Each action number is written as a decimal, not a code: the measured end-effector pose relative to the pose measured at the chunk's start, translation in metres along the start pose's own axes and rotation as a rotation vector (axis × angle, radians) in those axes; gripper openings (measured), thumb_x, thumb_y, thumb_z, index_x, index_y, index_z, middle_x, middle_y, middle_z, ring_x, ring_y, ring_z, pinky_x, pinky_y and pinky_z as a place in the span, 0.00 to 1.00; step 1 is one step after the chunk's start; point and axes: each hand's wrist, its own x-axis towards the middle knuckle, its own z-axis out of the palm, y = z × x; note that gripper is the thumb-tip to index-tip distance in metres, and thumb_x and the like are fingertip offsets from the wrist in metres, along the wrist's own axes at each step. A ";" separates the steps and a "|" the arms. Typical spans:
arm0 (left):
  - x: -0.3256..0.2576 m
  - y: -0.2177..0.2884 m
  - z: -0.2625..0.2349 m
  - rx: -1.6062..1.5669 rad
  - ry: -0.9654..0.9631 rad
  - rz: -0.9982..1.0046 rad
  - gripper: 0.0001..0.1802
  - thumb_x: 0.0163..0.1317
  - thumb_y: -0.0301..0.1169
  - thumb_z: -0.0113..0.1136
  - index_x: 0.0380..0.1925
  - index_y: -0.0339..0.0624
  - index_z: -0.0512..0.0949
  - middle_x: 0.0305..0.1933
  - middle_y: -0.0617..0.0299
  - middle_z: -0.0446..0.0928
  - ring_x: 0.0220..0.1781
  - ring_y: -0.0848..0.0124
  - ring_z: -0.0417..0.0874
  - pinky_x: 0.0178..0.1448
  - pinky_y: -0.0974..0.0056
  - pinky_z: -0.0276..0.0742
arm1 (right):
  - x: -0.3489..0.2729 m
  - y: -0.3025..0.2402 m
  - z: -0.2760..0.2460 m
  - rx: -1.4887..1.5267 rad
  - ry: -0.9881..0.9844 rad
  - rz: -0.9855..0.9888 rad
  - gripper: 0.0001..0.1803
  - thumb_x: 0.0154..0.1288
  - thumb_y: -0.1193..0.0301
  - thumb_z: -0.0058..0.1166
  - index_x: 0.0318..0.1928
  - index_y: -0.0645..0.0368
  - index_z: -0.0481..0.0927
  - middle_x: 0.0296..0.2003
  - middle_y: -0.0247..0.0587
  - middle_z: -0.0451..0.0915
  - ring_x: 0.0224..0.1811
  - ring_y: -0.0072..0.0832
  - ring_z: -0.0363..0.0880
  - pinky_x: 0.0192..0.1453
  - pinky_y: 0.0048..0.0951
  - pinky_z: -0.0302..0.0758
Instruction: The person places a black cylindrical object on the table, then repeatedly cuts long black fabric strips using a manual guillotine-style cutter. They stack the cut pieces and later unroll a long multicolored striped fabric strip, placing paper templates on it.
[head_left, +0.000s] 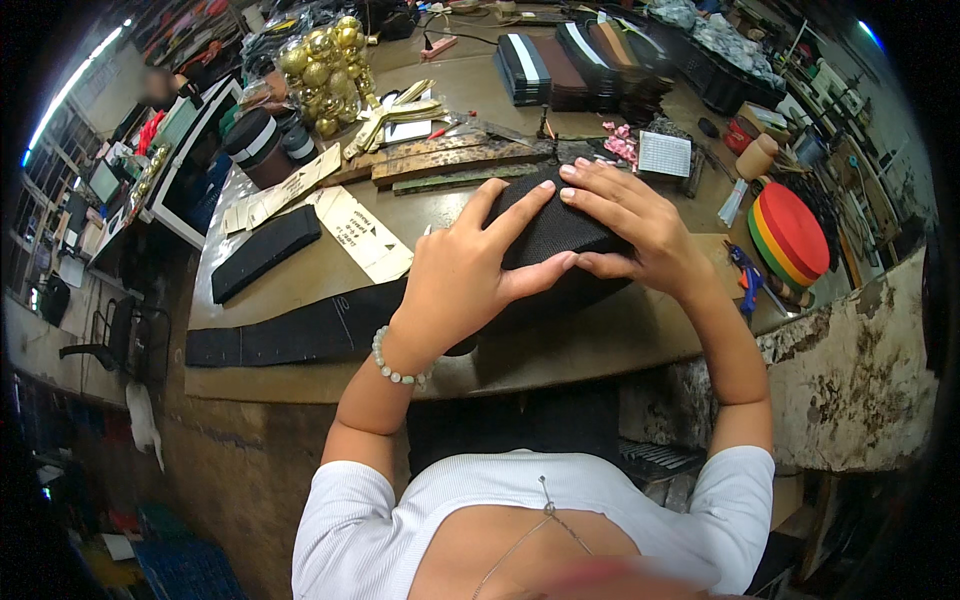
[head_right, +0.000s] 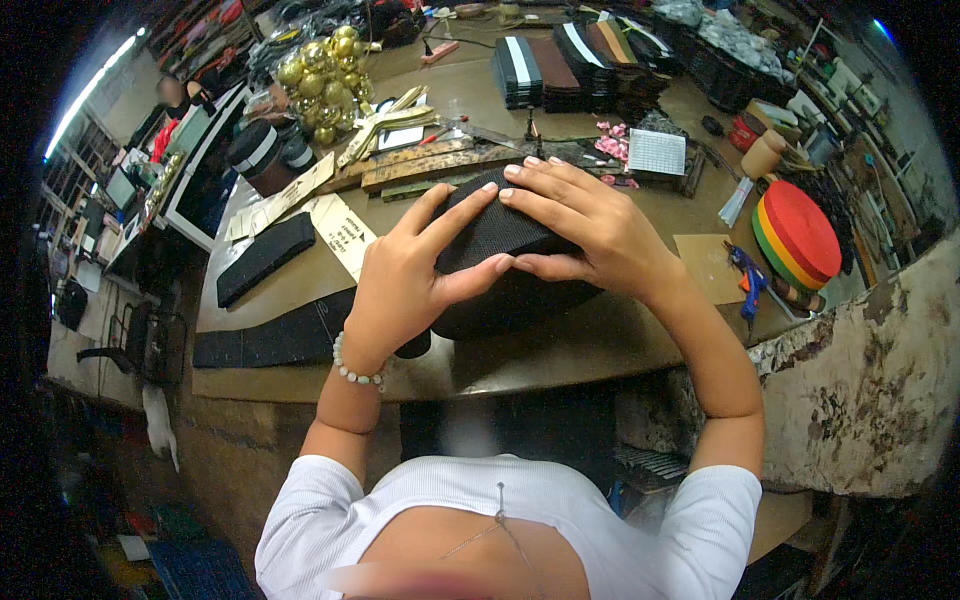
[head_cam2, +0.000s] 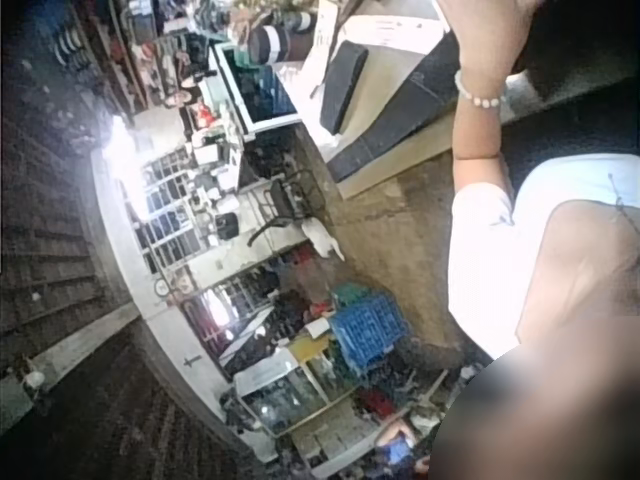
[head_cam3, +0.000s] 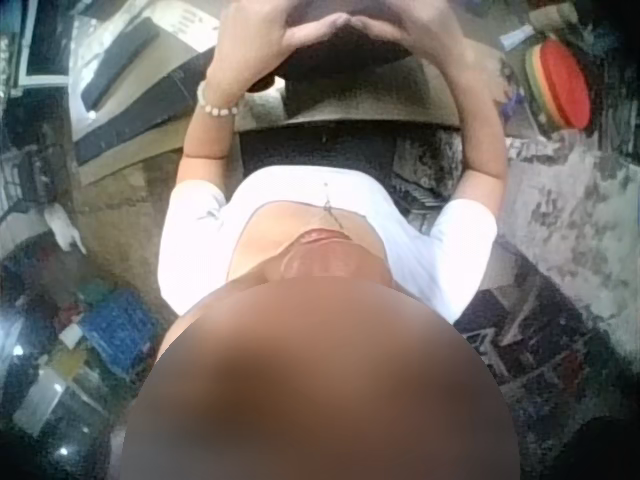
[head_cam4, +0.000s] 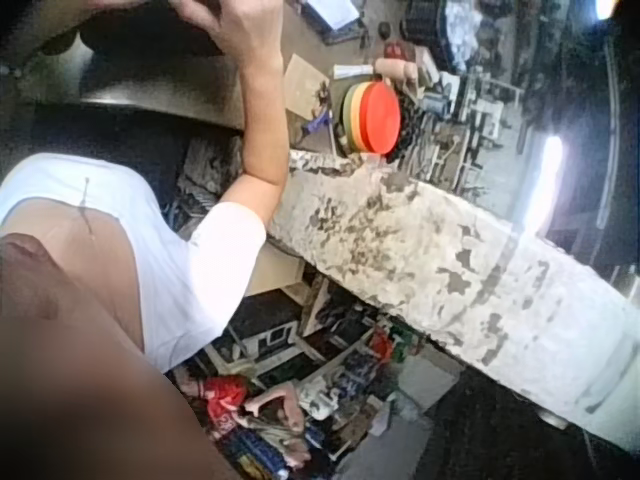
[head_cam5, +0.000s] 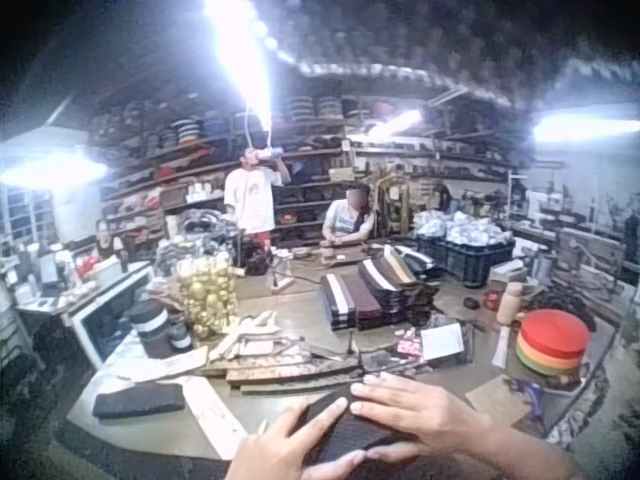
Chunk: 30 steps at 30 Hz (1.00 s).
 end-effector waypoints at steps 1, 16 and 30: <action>0.000 0.000 0.000 -0.005 0.006 -0.003 0.33 0.54 0.50 0.71 0.61 0.56 0.78 0.55 0.45 0.78 0.43 0.50 0.86 0.43 0.56 0.83 | -0.001 0.000 0.000 -0.020 -0.026 0.019 0.33 0.54 0.61 0.70 0.60 0.60 0.76 0.63 0.50 0.74 0.66 0.47 0.72 0.71 0.46 0.68; -0.016 -0.022 -0.009 -0.292 0.031 -0.001 0.40 0.52 0.54 0.72 0.62 0.46 0.74 0.57 0.47 0.77 0.56 0.50 0.81 0.59 0.55 0.77 | -0.035 0.056 0.003 0.704 -0.113 0.537 0.66 0.29 0.61 0.74 0.75 0.55 0.57 0.72 0.47 0.61 0.76 0.39 0.57 0.79 0.37 0.49; -0.093 -0.091 0.074 -0.809 -0.402 -0.266 0.61 0.41 0.26 0.79 0.74 0.37 0.52 0.66 0.50 0.72 0.68 0.62 0.72 0.74 0.59 0.62 | -0.126 -0.060 -0.015 0.460 0.085 0.467 0.64 0.31 0.56 0.82 0.71 0.56 0.60 0.65 0.48 0.67 0.69 0.46 0.64 0.74 0.45 0.59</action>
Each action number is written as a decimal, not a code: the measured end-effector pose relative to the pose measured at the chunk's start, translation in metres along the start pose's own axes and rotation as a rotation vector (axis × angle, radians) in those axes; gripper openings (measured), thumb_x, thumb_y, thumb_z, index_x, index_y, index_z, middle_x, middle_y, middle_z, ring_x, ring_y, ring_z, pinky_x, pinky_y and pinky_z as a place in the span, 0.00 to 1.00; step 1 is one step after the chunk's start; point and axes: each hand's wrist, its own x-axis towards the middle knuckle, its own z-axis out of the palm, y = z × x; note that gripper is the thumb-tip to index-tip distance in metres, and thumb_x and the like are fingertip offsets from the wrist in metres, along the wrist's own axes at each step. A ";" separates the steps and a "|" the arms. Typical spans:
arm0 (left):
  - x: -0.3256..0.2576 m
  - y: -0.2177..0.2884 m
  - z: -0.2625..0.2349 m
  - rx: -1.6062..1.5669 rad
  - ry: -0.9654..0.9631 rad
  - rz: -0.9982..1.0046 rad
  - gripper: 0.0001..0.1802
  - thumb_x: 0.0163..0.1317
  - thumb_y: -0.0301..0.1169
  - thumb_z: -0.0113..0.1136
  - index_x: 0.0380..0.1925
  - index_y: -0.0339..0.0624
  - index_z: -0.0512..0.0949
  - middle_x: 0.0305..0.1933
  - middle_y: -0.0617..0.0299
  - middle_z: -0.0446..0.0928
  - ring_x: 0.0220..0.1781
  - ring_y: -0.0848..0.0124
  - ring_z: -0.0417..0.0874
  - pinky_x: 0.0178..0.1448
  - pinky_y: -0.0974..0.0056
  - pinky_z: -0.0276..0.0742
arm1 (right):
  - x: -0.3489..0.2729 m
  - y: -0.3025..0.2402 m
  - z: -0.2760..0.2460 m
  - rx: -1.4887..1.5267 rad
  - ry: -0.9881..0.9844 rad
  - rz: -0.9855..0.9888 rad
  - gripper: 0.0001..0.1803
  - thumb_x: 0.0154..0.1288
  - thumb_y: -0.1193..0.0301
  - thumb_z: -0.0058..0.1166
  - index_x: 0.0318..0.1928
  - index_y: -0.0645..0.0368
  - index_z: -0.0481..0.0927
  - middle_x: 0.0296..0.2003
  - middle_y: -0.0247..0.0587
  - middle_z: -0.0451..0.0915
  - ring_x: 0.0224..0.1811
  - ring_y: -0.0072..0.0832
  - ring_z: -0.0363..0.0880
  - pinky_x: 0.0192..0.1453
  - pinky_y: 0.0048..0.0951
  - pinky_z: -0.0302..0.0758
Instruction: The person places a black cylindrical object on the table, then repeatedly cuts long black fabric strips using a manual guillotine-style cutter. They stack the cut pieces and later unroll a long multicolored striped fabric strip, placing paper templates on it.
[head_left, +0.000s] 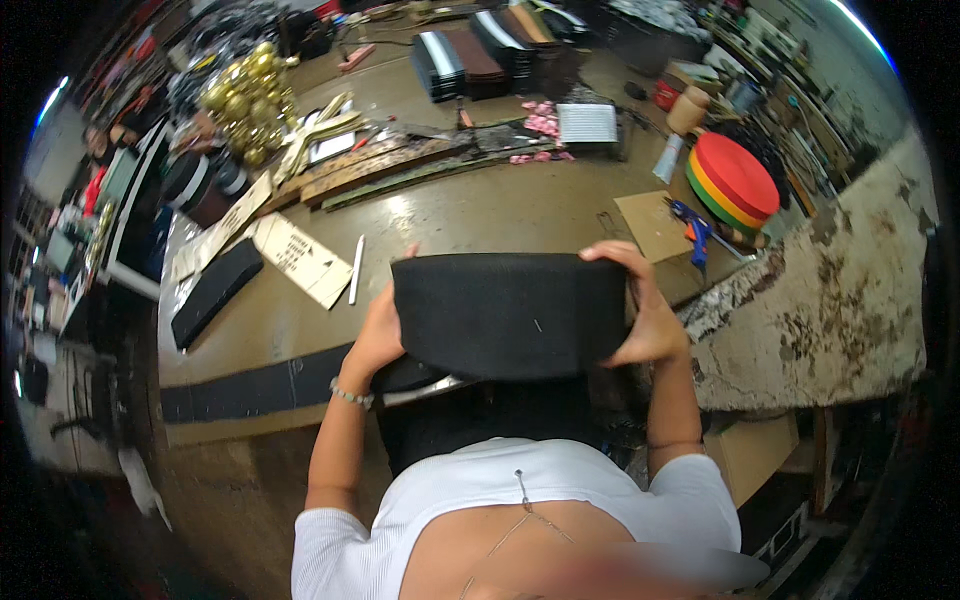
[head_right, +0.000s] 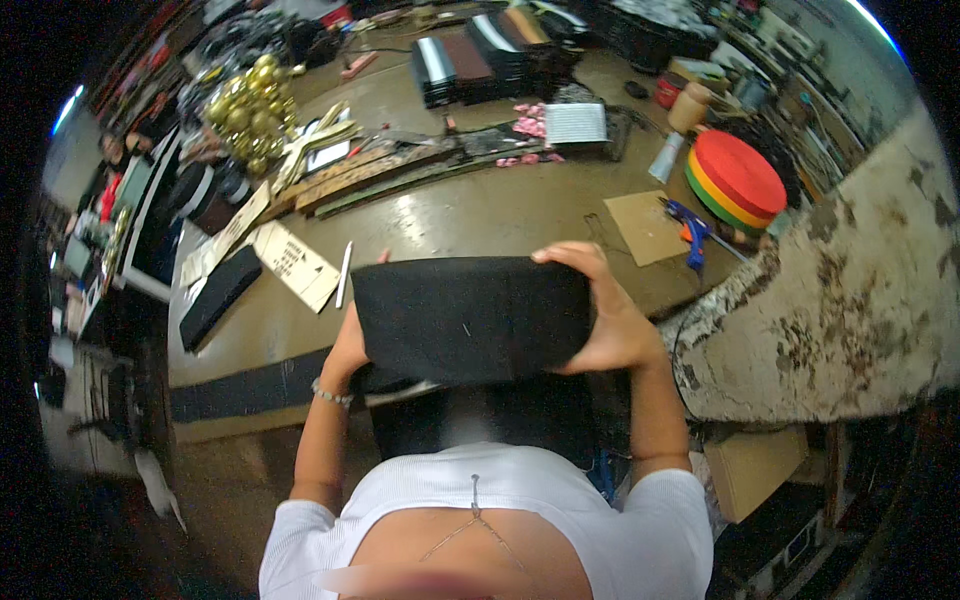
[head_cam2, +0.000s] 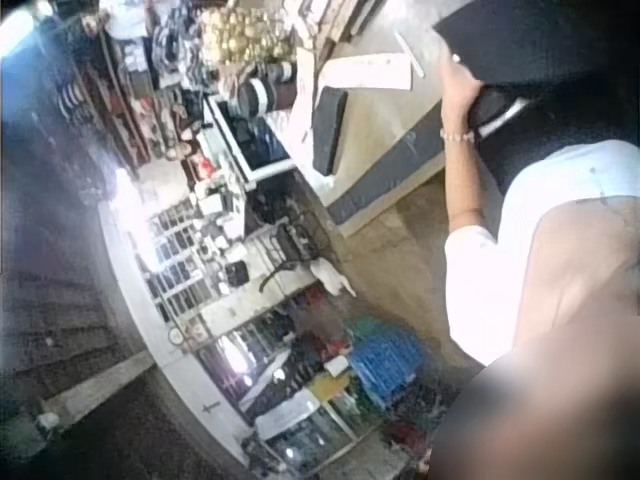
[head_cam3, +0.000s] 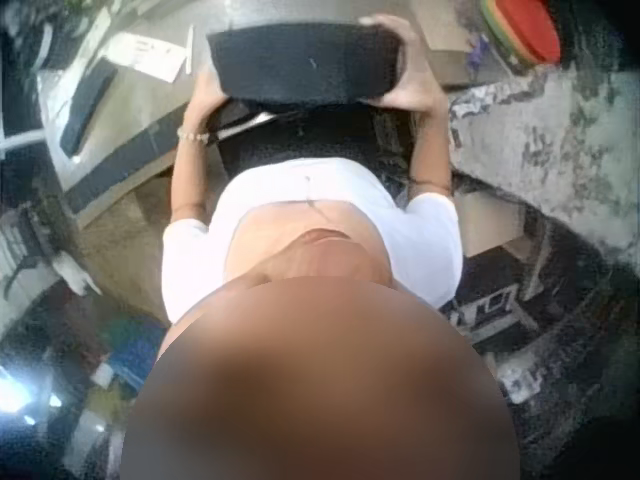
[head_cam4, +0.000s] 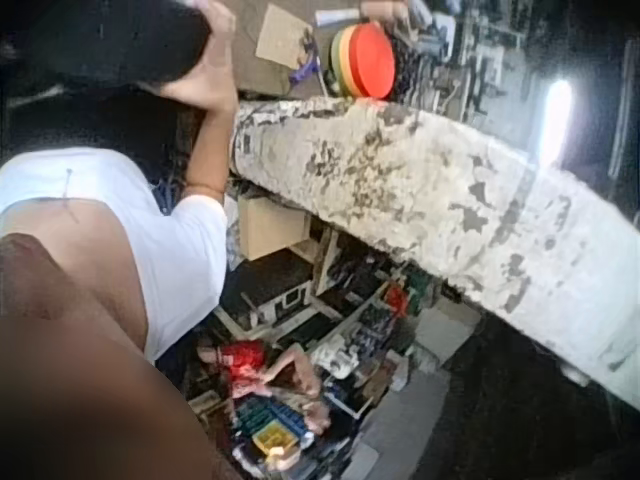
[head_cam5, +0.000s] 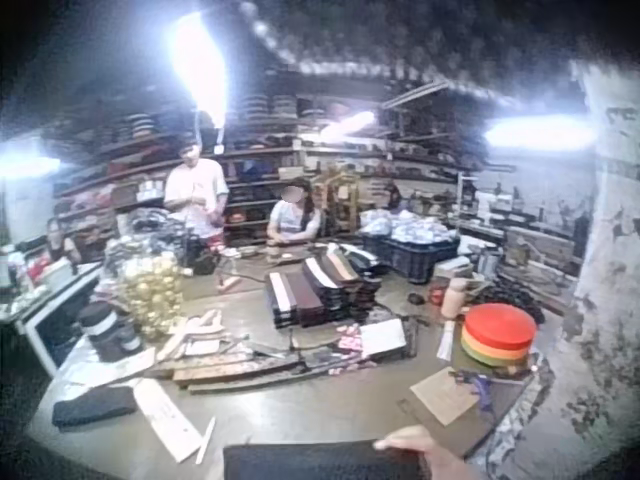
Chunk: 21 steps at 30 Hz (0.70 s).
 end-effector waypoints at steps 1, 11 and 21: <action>0.001 -0.002 0.004 -0.012 -0.026 0.000 0.59 0.43 0.23 0.77 0.74 0.38 0.52 0.66 0.50 0.72 0.69 0.62 0.71 0.75 0.58 0.62 | -0.004 0.004 0.001 0.054 0.017 0.004 0.65 0.31 0.50 0.80 0.71 0.55 0.59 0.65 0.49 0.66 0.70 0.46 0.62 0.74 0.46 0.57; -0.031 0.032 -0.019 0.017 0.061 0.146 0.51 0.44 0.34 0.80 0.69 0.45 0.61 0.40 0.51 0.82 0.40 0.64 0.85 0.47 0.61 0.78 | -0.039 0.036 0.026 0.070 0.100 0.089 0.58 0.30 0.49 0.79 0.62 0.62 0.66 0.62 0.49 0.70 0.64 0.44 0.71 0.75 0.55 0.55; -0.083 0.031 -0.041 0.167 0.292 -0.085 0.51 0.38 0.47 0.81 0.65 0.43 0.72 0.46 0.48 0.84 0.43 0.62 0.86 0.45 0.62 0.81 | -0.009 0.018 0.043 0.150 -0.005 0.316 0.68 0.37 0.47 0.75 0.73 0.67 0.50 0.65 0.49 0.62 0.67 0.40 0.62 0.71 0.40 0.57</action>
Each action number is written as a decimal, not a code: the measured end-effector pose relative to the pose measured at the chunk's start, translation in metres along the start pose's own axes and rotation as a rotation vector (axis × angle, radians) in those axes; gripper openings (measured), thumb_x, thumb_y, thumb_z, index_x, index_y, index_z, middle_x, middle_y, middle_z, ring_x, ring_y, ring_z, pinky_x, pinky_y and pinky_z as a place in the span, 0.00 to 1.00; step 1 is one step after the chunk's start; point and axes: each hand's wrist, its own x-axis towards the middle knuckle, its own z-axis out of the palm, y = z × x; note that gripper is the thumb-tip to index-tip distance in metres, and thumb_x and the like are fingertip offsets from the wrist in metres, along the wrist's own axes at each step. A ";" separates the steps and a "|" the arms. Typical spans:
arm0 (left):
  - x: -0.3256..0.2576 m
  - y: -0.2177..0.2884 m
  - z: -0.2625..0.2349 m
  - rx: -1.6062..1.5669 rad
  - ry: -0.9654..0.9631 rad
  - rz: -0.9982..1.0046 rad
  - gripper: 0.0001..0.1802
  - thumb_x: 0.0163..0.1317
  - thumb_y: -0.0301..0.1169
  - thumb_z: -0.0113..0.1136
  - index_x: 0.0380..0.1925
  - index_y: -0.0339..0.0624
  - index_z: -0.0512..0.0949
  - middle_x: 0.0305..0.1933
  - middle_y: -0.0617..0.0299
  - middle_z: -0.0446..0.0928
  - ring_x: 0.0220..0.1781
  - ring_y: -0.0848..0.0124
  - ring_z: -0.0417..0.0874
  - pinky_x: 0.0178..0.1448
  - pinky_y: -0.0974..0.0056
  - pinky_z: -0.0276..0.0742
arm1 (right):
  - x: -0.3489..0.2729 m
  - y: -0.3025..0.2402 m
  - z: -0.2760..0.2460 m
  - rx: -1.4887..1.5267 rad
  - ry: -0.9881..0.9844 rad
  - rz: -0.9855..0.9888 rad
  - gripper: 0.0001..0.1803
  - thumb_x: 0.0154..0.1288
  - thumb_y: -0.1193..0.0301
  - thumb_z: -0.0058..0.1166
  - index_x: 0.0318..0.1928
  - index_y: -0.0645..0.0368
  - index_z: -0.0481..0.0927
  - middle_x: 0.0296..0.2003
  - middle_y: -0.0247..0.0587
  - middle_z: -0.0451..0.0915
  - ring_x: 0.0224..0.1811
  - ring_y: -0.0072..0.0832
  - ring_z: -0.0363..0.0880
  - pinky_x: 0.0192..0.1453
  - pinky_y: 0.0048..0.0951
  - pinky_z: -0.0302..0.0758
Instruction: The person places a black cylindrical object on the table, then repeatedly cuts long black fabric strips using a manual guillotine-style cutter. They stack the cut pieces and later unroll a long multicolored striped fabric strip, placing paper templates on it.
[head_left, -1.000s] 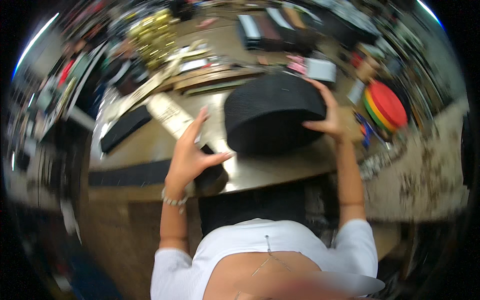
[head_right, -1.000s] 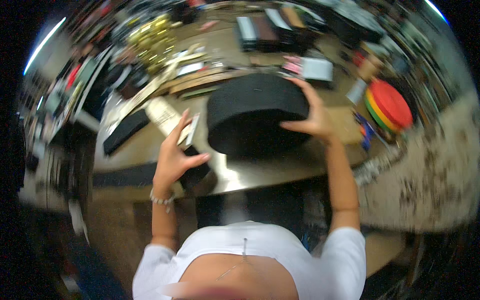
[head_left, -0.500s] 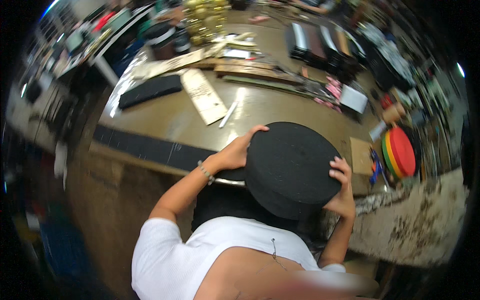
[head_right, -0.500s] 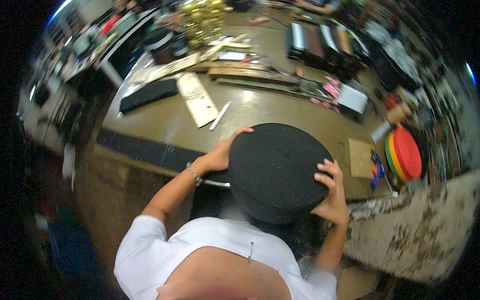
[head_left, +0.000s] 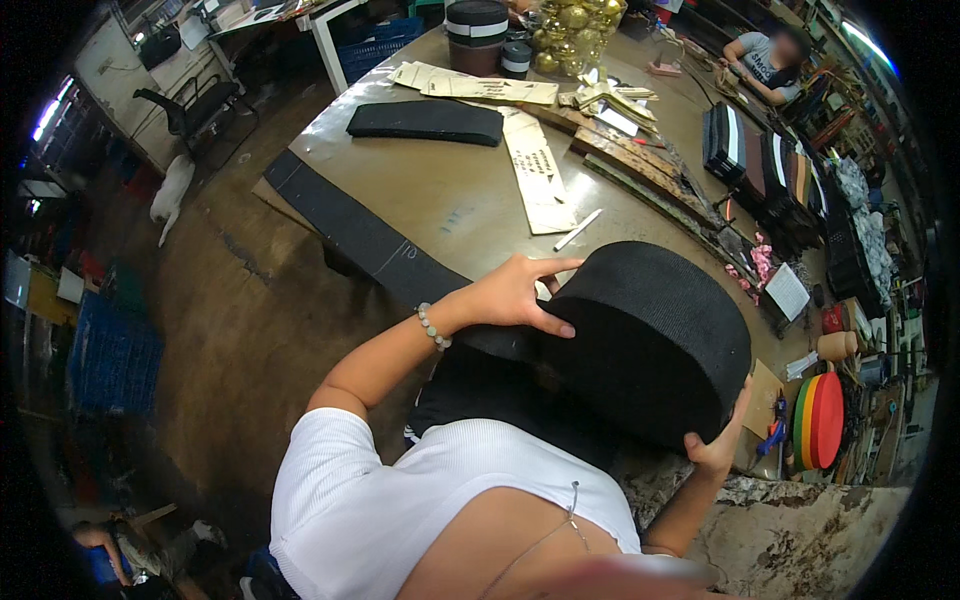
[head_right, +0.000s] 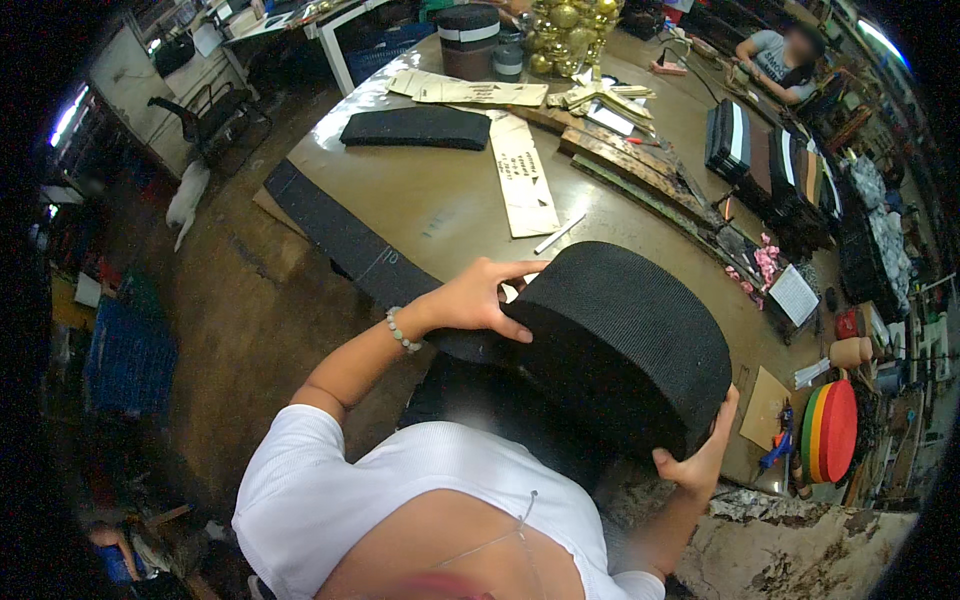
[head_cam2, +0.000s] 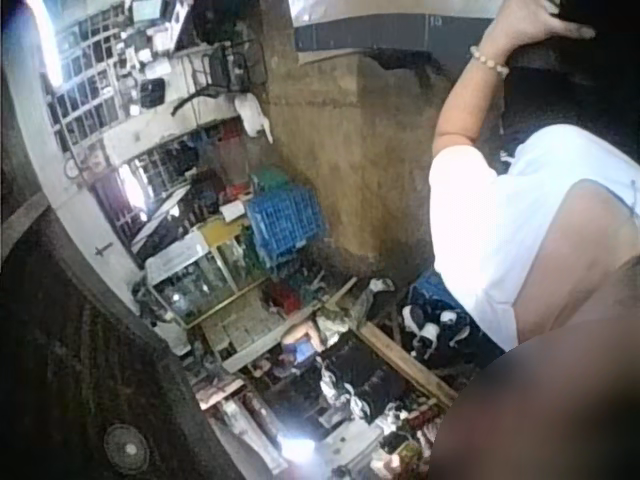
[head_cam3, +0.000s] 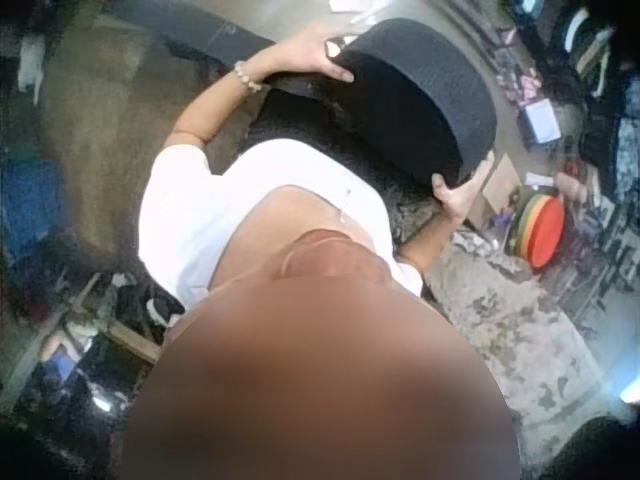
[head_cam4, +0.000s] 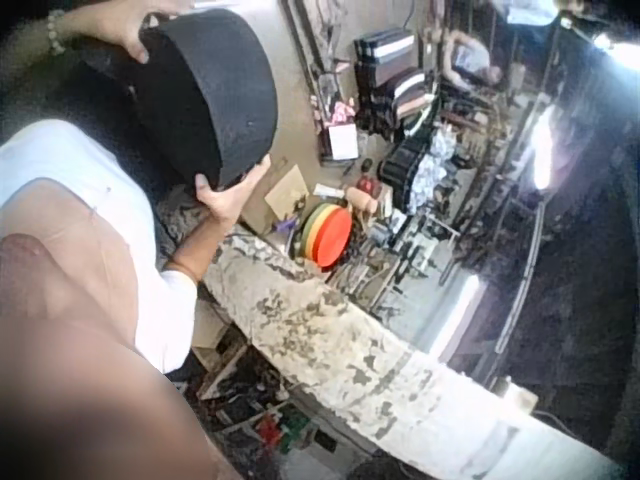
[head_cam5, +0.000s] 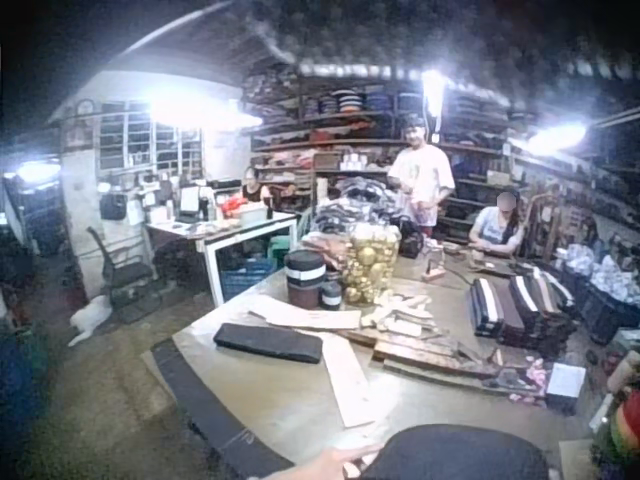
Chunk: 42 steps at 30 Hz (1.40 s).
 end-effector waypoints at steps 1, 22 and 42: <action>-0.003 -0.003 0.000 -0.011 -0.012 -0.037 0.51 0.38 0.47 0.81 0.66 0.44 0.72 0.47 0.49 0.84 0.43 0.62 0.85 0.45 0.62 0.81 | 0.000 -0.010 -0.003 -0.035 -0.052 0.017 0.68 0.35 0.49 0.75 0.72 0.66 0.51 0.64 0.48 0.63 0.66 0.39 0.63 0.71 0.39 0.58; -0.076 -0.080 -0.082 -0.023 0.250 -0.206 0.34 0.58 0.45 0.70 0.63 0.43 0.75 0.40 0.58 0.86 0.31 0.78 0.77 0.39 0.68 0.76 | 0.025 -0.049 0.086 0.879 0.355 0.576 0.38 0.58 0.55 0.61 0.65 0.60 0.67 0.58 0.50 0.74 0.62 0.45 0.72 0.62 0.52 0.73; -0.061 -0.093 -0.060 -0.473 0.555 -0.268 0.10 0.72 0.27 0.56 0.45 0.32 0.81 0.33 0.64 0.81 0.32 0.82 0.78 0.35 0.74 0.76 | 0.373 -0.117 0.336 1.425 -0.072 0.527 0.25 0.58 0.57 0.65 0.53 0.53 0.77 0.52 0.43 0.80 0.54 0.40 0.79 0.64 0.46 0.75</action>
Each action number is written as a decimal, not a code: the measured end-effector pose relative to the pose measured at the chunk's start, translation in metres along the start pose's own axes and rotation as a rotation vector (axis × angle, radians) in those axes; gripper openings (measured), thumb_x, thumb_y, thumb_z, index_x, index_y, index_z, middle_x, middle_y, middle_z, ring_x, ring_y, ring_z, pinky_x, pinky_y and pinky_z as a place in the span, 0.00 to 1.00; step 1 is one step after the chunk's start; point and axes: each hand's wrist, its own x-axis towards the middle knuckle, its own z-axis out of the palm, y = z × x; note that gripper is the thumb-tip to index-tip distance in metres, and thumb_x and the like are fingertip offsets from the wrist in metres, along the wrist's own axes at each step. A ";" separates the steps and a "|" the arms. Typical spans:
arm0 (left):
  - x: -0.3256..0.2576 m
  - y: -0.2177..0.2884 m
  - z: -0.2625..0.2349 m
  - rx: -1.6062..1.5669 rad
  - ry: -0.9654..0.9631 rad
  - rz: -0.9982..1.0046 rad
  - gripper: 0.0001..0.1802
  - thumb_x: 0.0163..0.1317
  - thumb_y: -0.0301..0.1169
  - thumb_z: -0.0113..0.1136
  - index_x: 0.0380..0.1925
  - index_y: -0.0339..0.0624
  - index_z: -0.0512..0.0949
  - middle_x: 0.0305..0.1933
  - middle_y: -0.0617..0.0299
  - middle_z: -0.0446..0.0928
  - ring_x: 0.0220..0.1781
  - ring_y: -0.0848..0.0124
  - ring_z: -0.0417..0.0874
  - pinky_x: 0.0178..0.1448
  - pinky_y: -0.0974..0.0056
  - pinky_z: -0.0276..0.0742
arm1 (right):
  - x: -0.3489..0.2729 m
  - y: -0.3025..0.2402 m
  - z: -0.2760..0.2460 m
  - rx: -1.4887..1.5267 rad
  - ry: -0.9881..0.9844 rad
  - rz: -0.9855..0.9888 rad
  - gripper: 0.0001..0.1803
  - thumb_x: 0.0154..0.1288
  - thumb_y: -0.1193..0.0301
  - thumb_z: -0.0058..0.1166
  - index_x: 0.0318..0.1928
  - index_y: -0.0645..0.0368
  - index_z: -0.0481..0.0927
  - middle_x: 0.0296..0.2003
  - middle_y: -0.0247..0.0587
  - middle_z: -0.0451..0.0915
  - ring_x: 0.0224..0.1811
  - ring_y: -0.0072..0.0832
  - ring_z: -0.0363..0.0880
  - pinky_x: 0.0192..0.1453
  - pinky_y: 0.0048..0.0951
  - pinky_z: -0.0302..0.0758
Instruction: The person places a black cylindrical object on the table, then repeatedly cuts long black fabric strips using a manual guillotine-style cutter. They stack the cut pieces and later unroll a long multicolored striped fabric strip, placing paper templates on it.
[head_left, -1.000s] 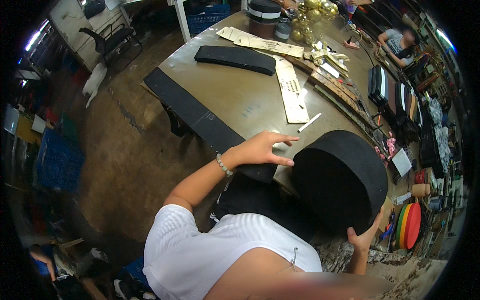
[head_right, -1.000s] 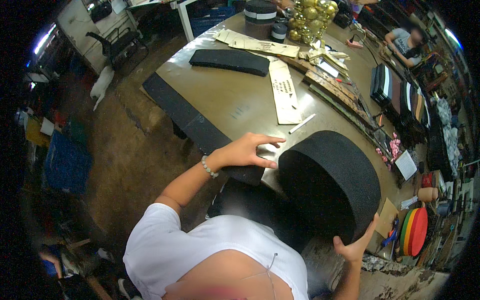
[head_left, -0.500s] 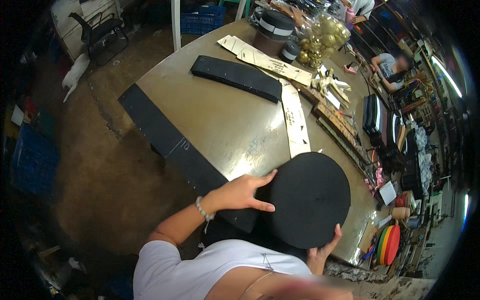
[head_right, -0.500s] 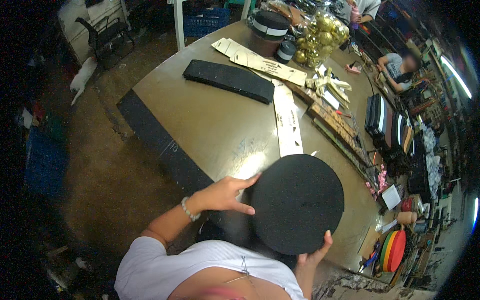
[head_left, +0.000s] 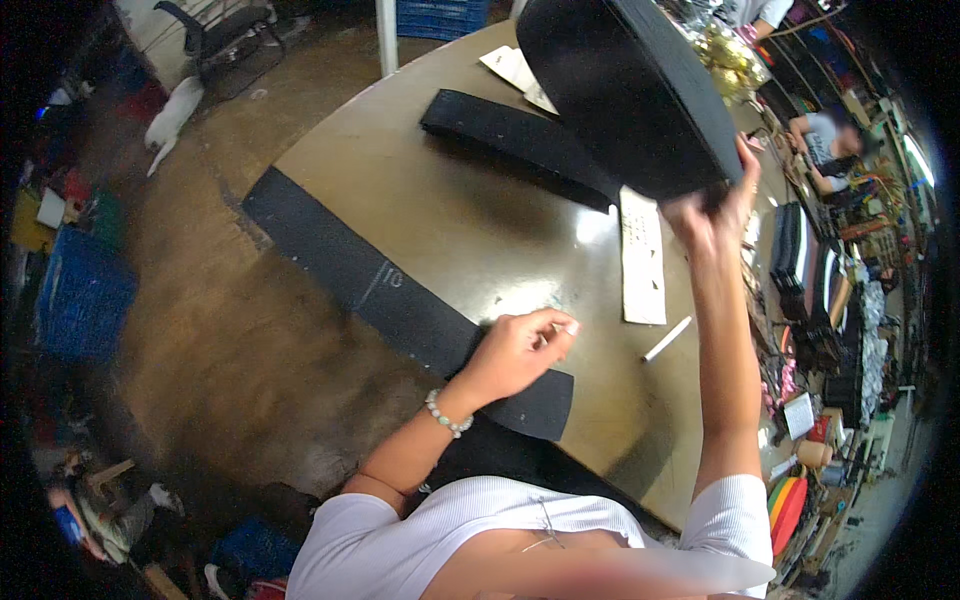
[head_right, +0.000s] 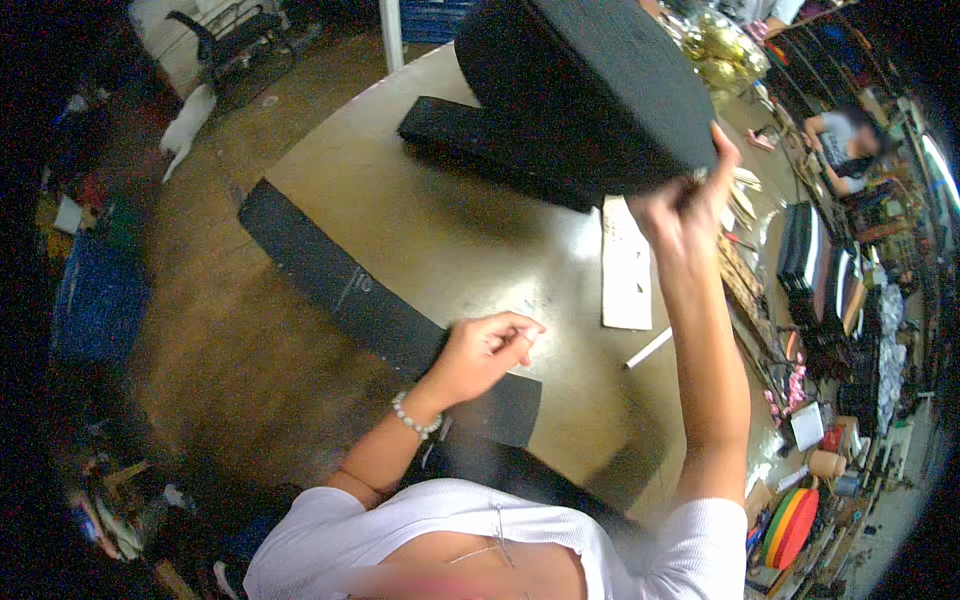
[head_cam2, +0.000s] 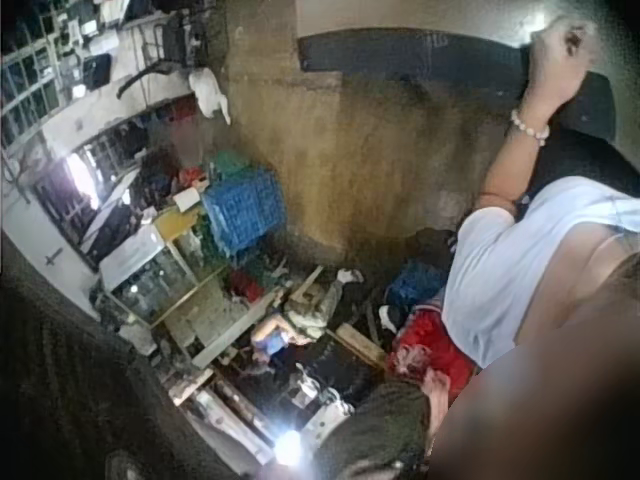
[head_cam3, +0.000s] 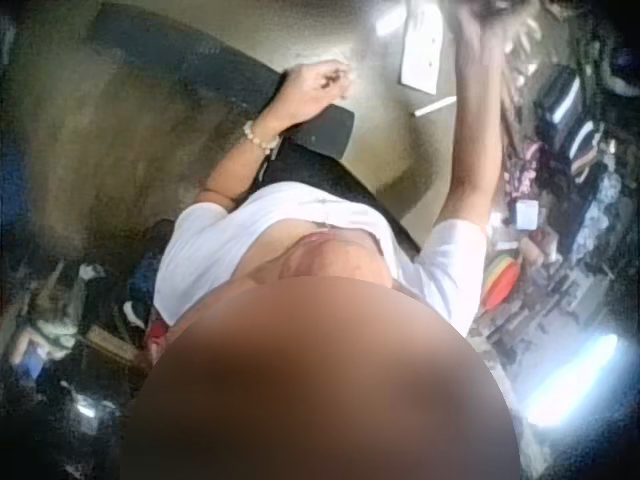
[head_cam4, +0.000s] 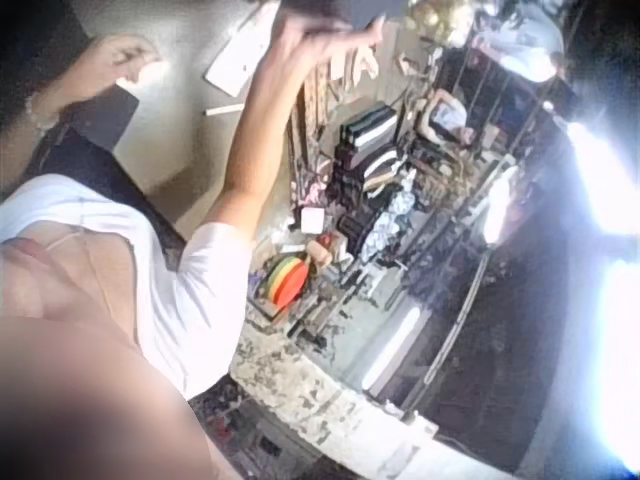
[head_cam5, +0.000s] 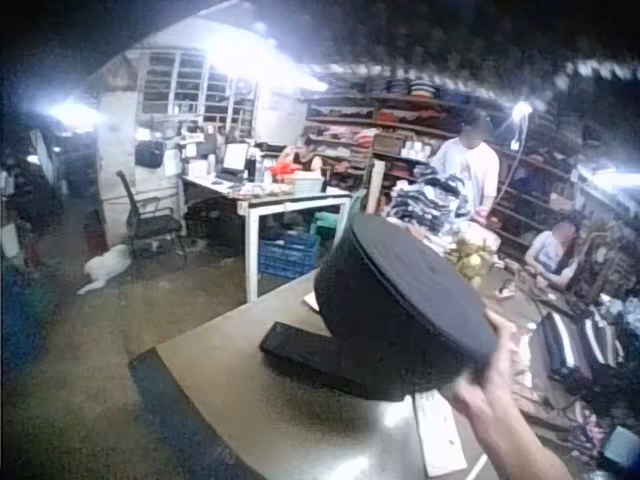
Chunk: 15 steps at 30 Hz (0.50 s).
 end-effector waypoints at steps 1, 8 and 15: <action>-0.002 0.001 0.000 0.082 -0.013 -0.021 0.10 0.71 0.26 0.56 0.44 0.31 0.82 0.30 0.66 0.79 0.29 0.84 0.76 0.32 0.74 0.75 | 0.027 0.019 0.014 0.038 -0.009 0.082 0.26 0.55 0.54 0.66 0.52 0.53 0.78 0.48 0.42 0.82 0.52 0.40 0.80 0.61 0.43 0.77; -0.002 0.003 -0.001 0.006 0.059 -0.062 0.10 0.72 0.29 0.57 0.43 0.32 0.82 0.26 0.71 0.75 0.25 0.86 0.71 0.27 0.75 0.69 | 0.166 0.143 0.056 -0.164 -0.286 -0.011 0.35 0.56 0.48 0.59 0.60 0.54 0.72 0.57 0.47 0.76 0.57 0.44 0.74 0.67 0.53 0.66; -0.004 0.003 -0.001 0.018 0.069 0.000 0.09 0.72 0.28 0.57 0.41 0.33 0.82 0.26 0.73 0.73 0.25 0.86 0.67 0.28 0.76 0.64 | 0.249 0.159 0.032 -0.468 0.023 -0.070 0.48 0.51 0.52 0.73 0.61 0.79 0.69 0.57 0.55 0.77 0.53 0.43 0.81 0.62 0.45 0.76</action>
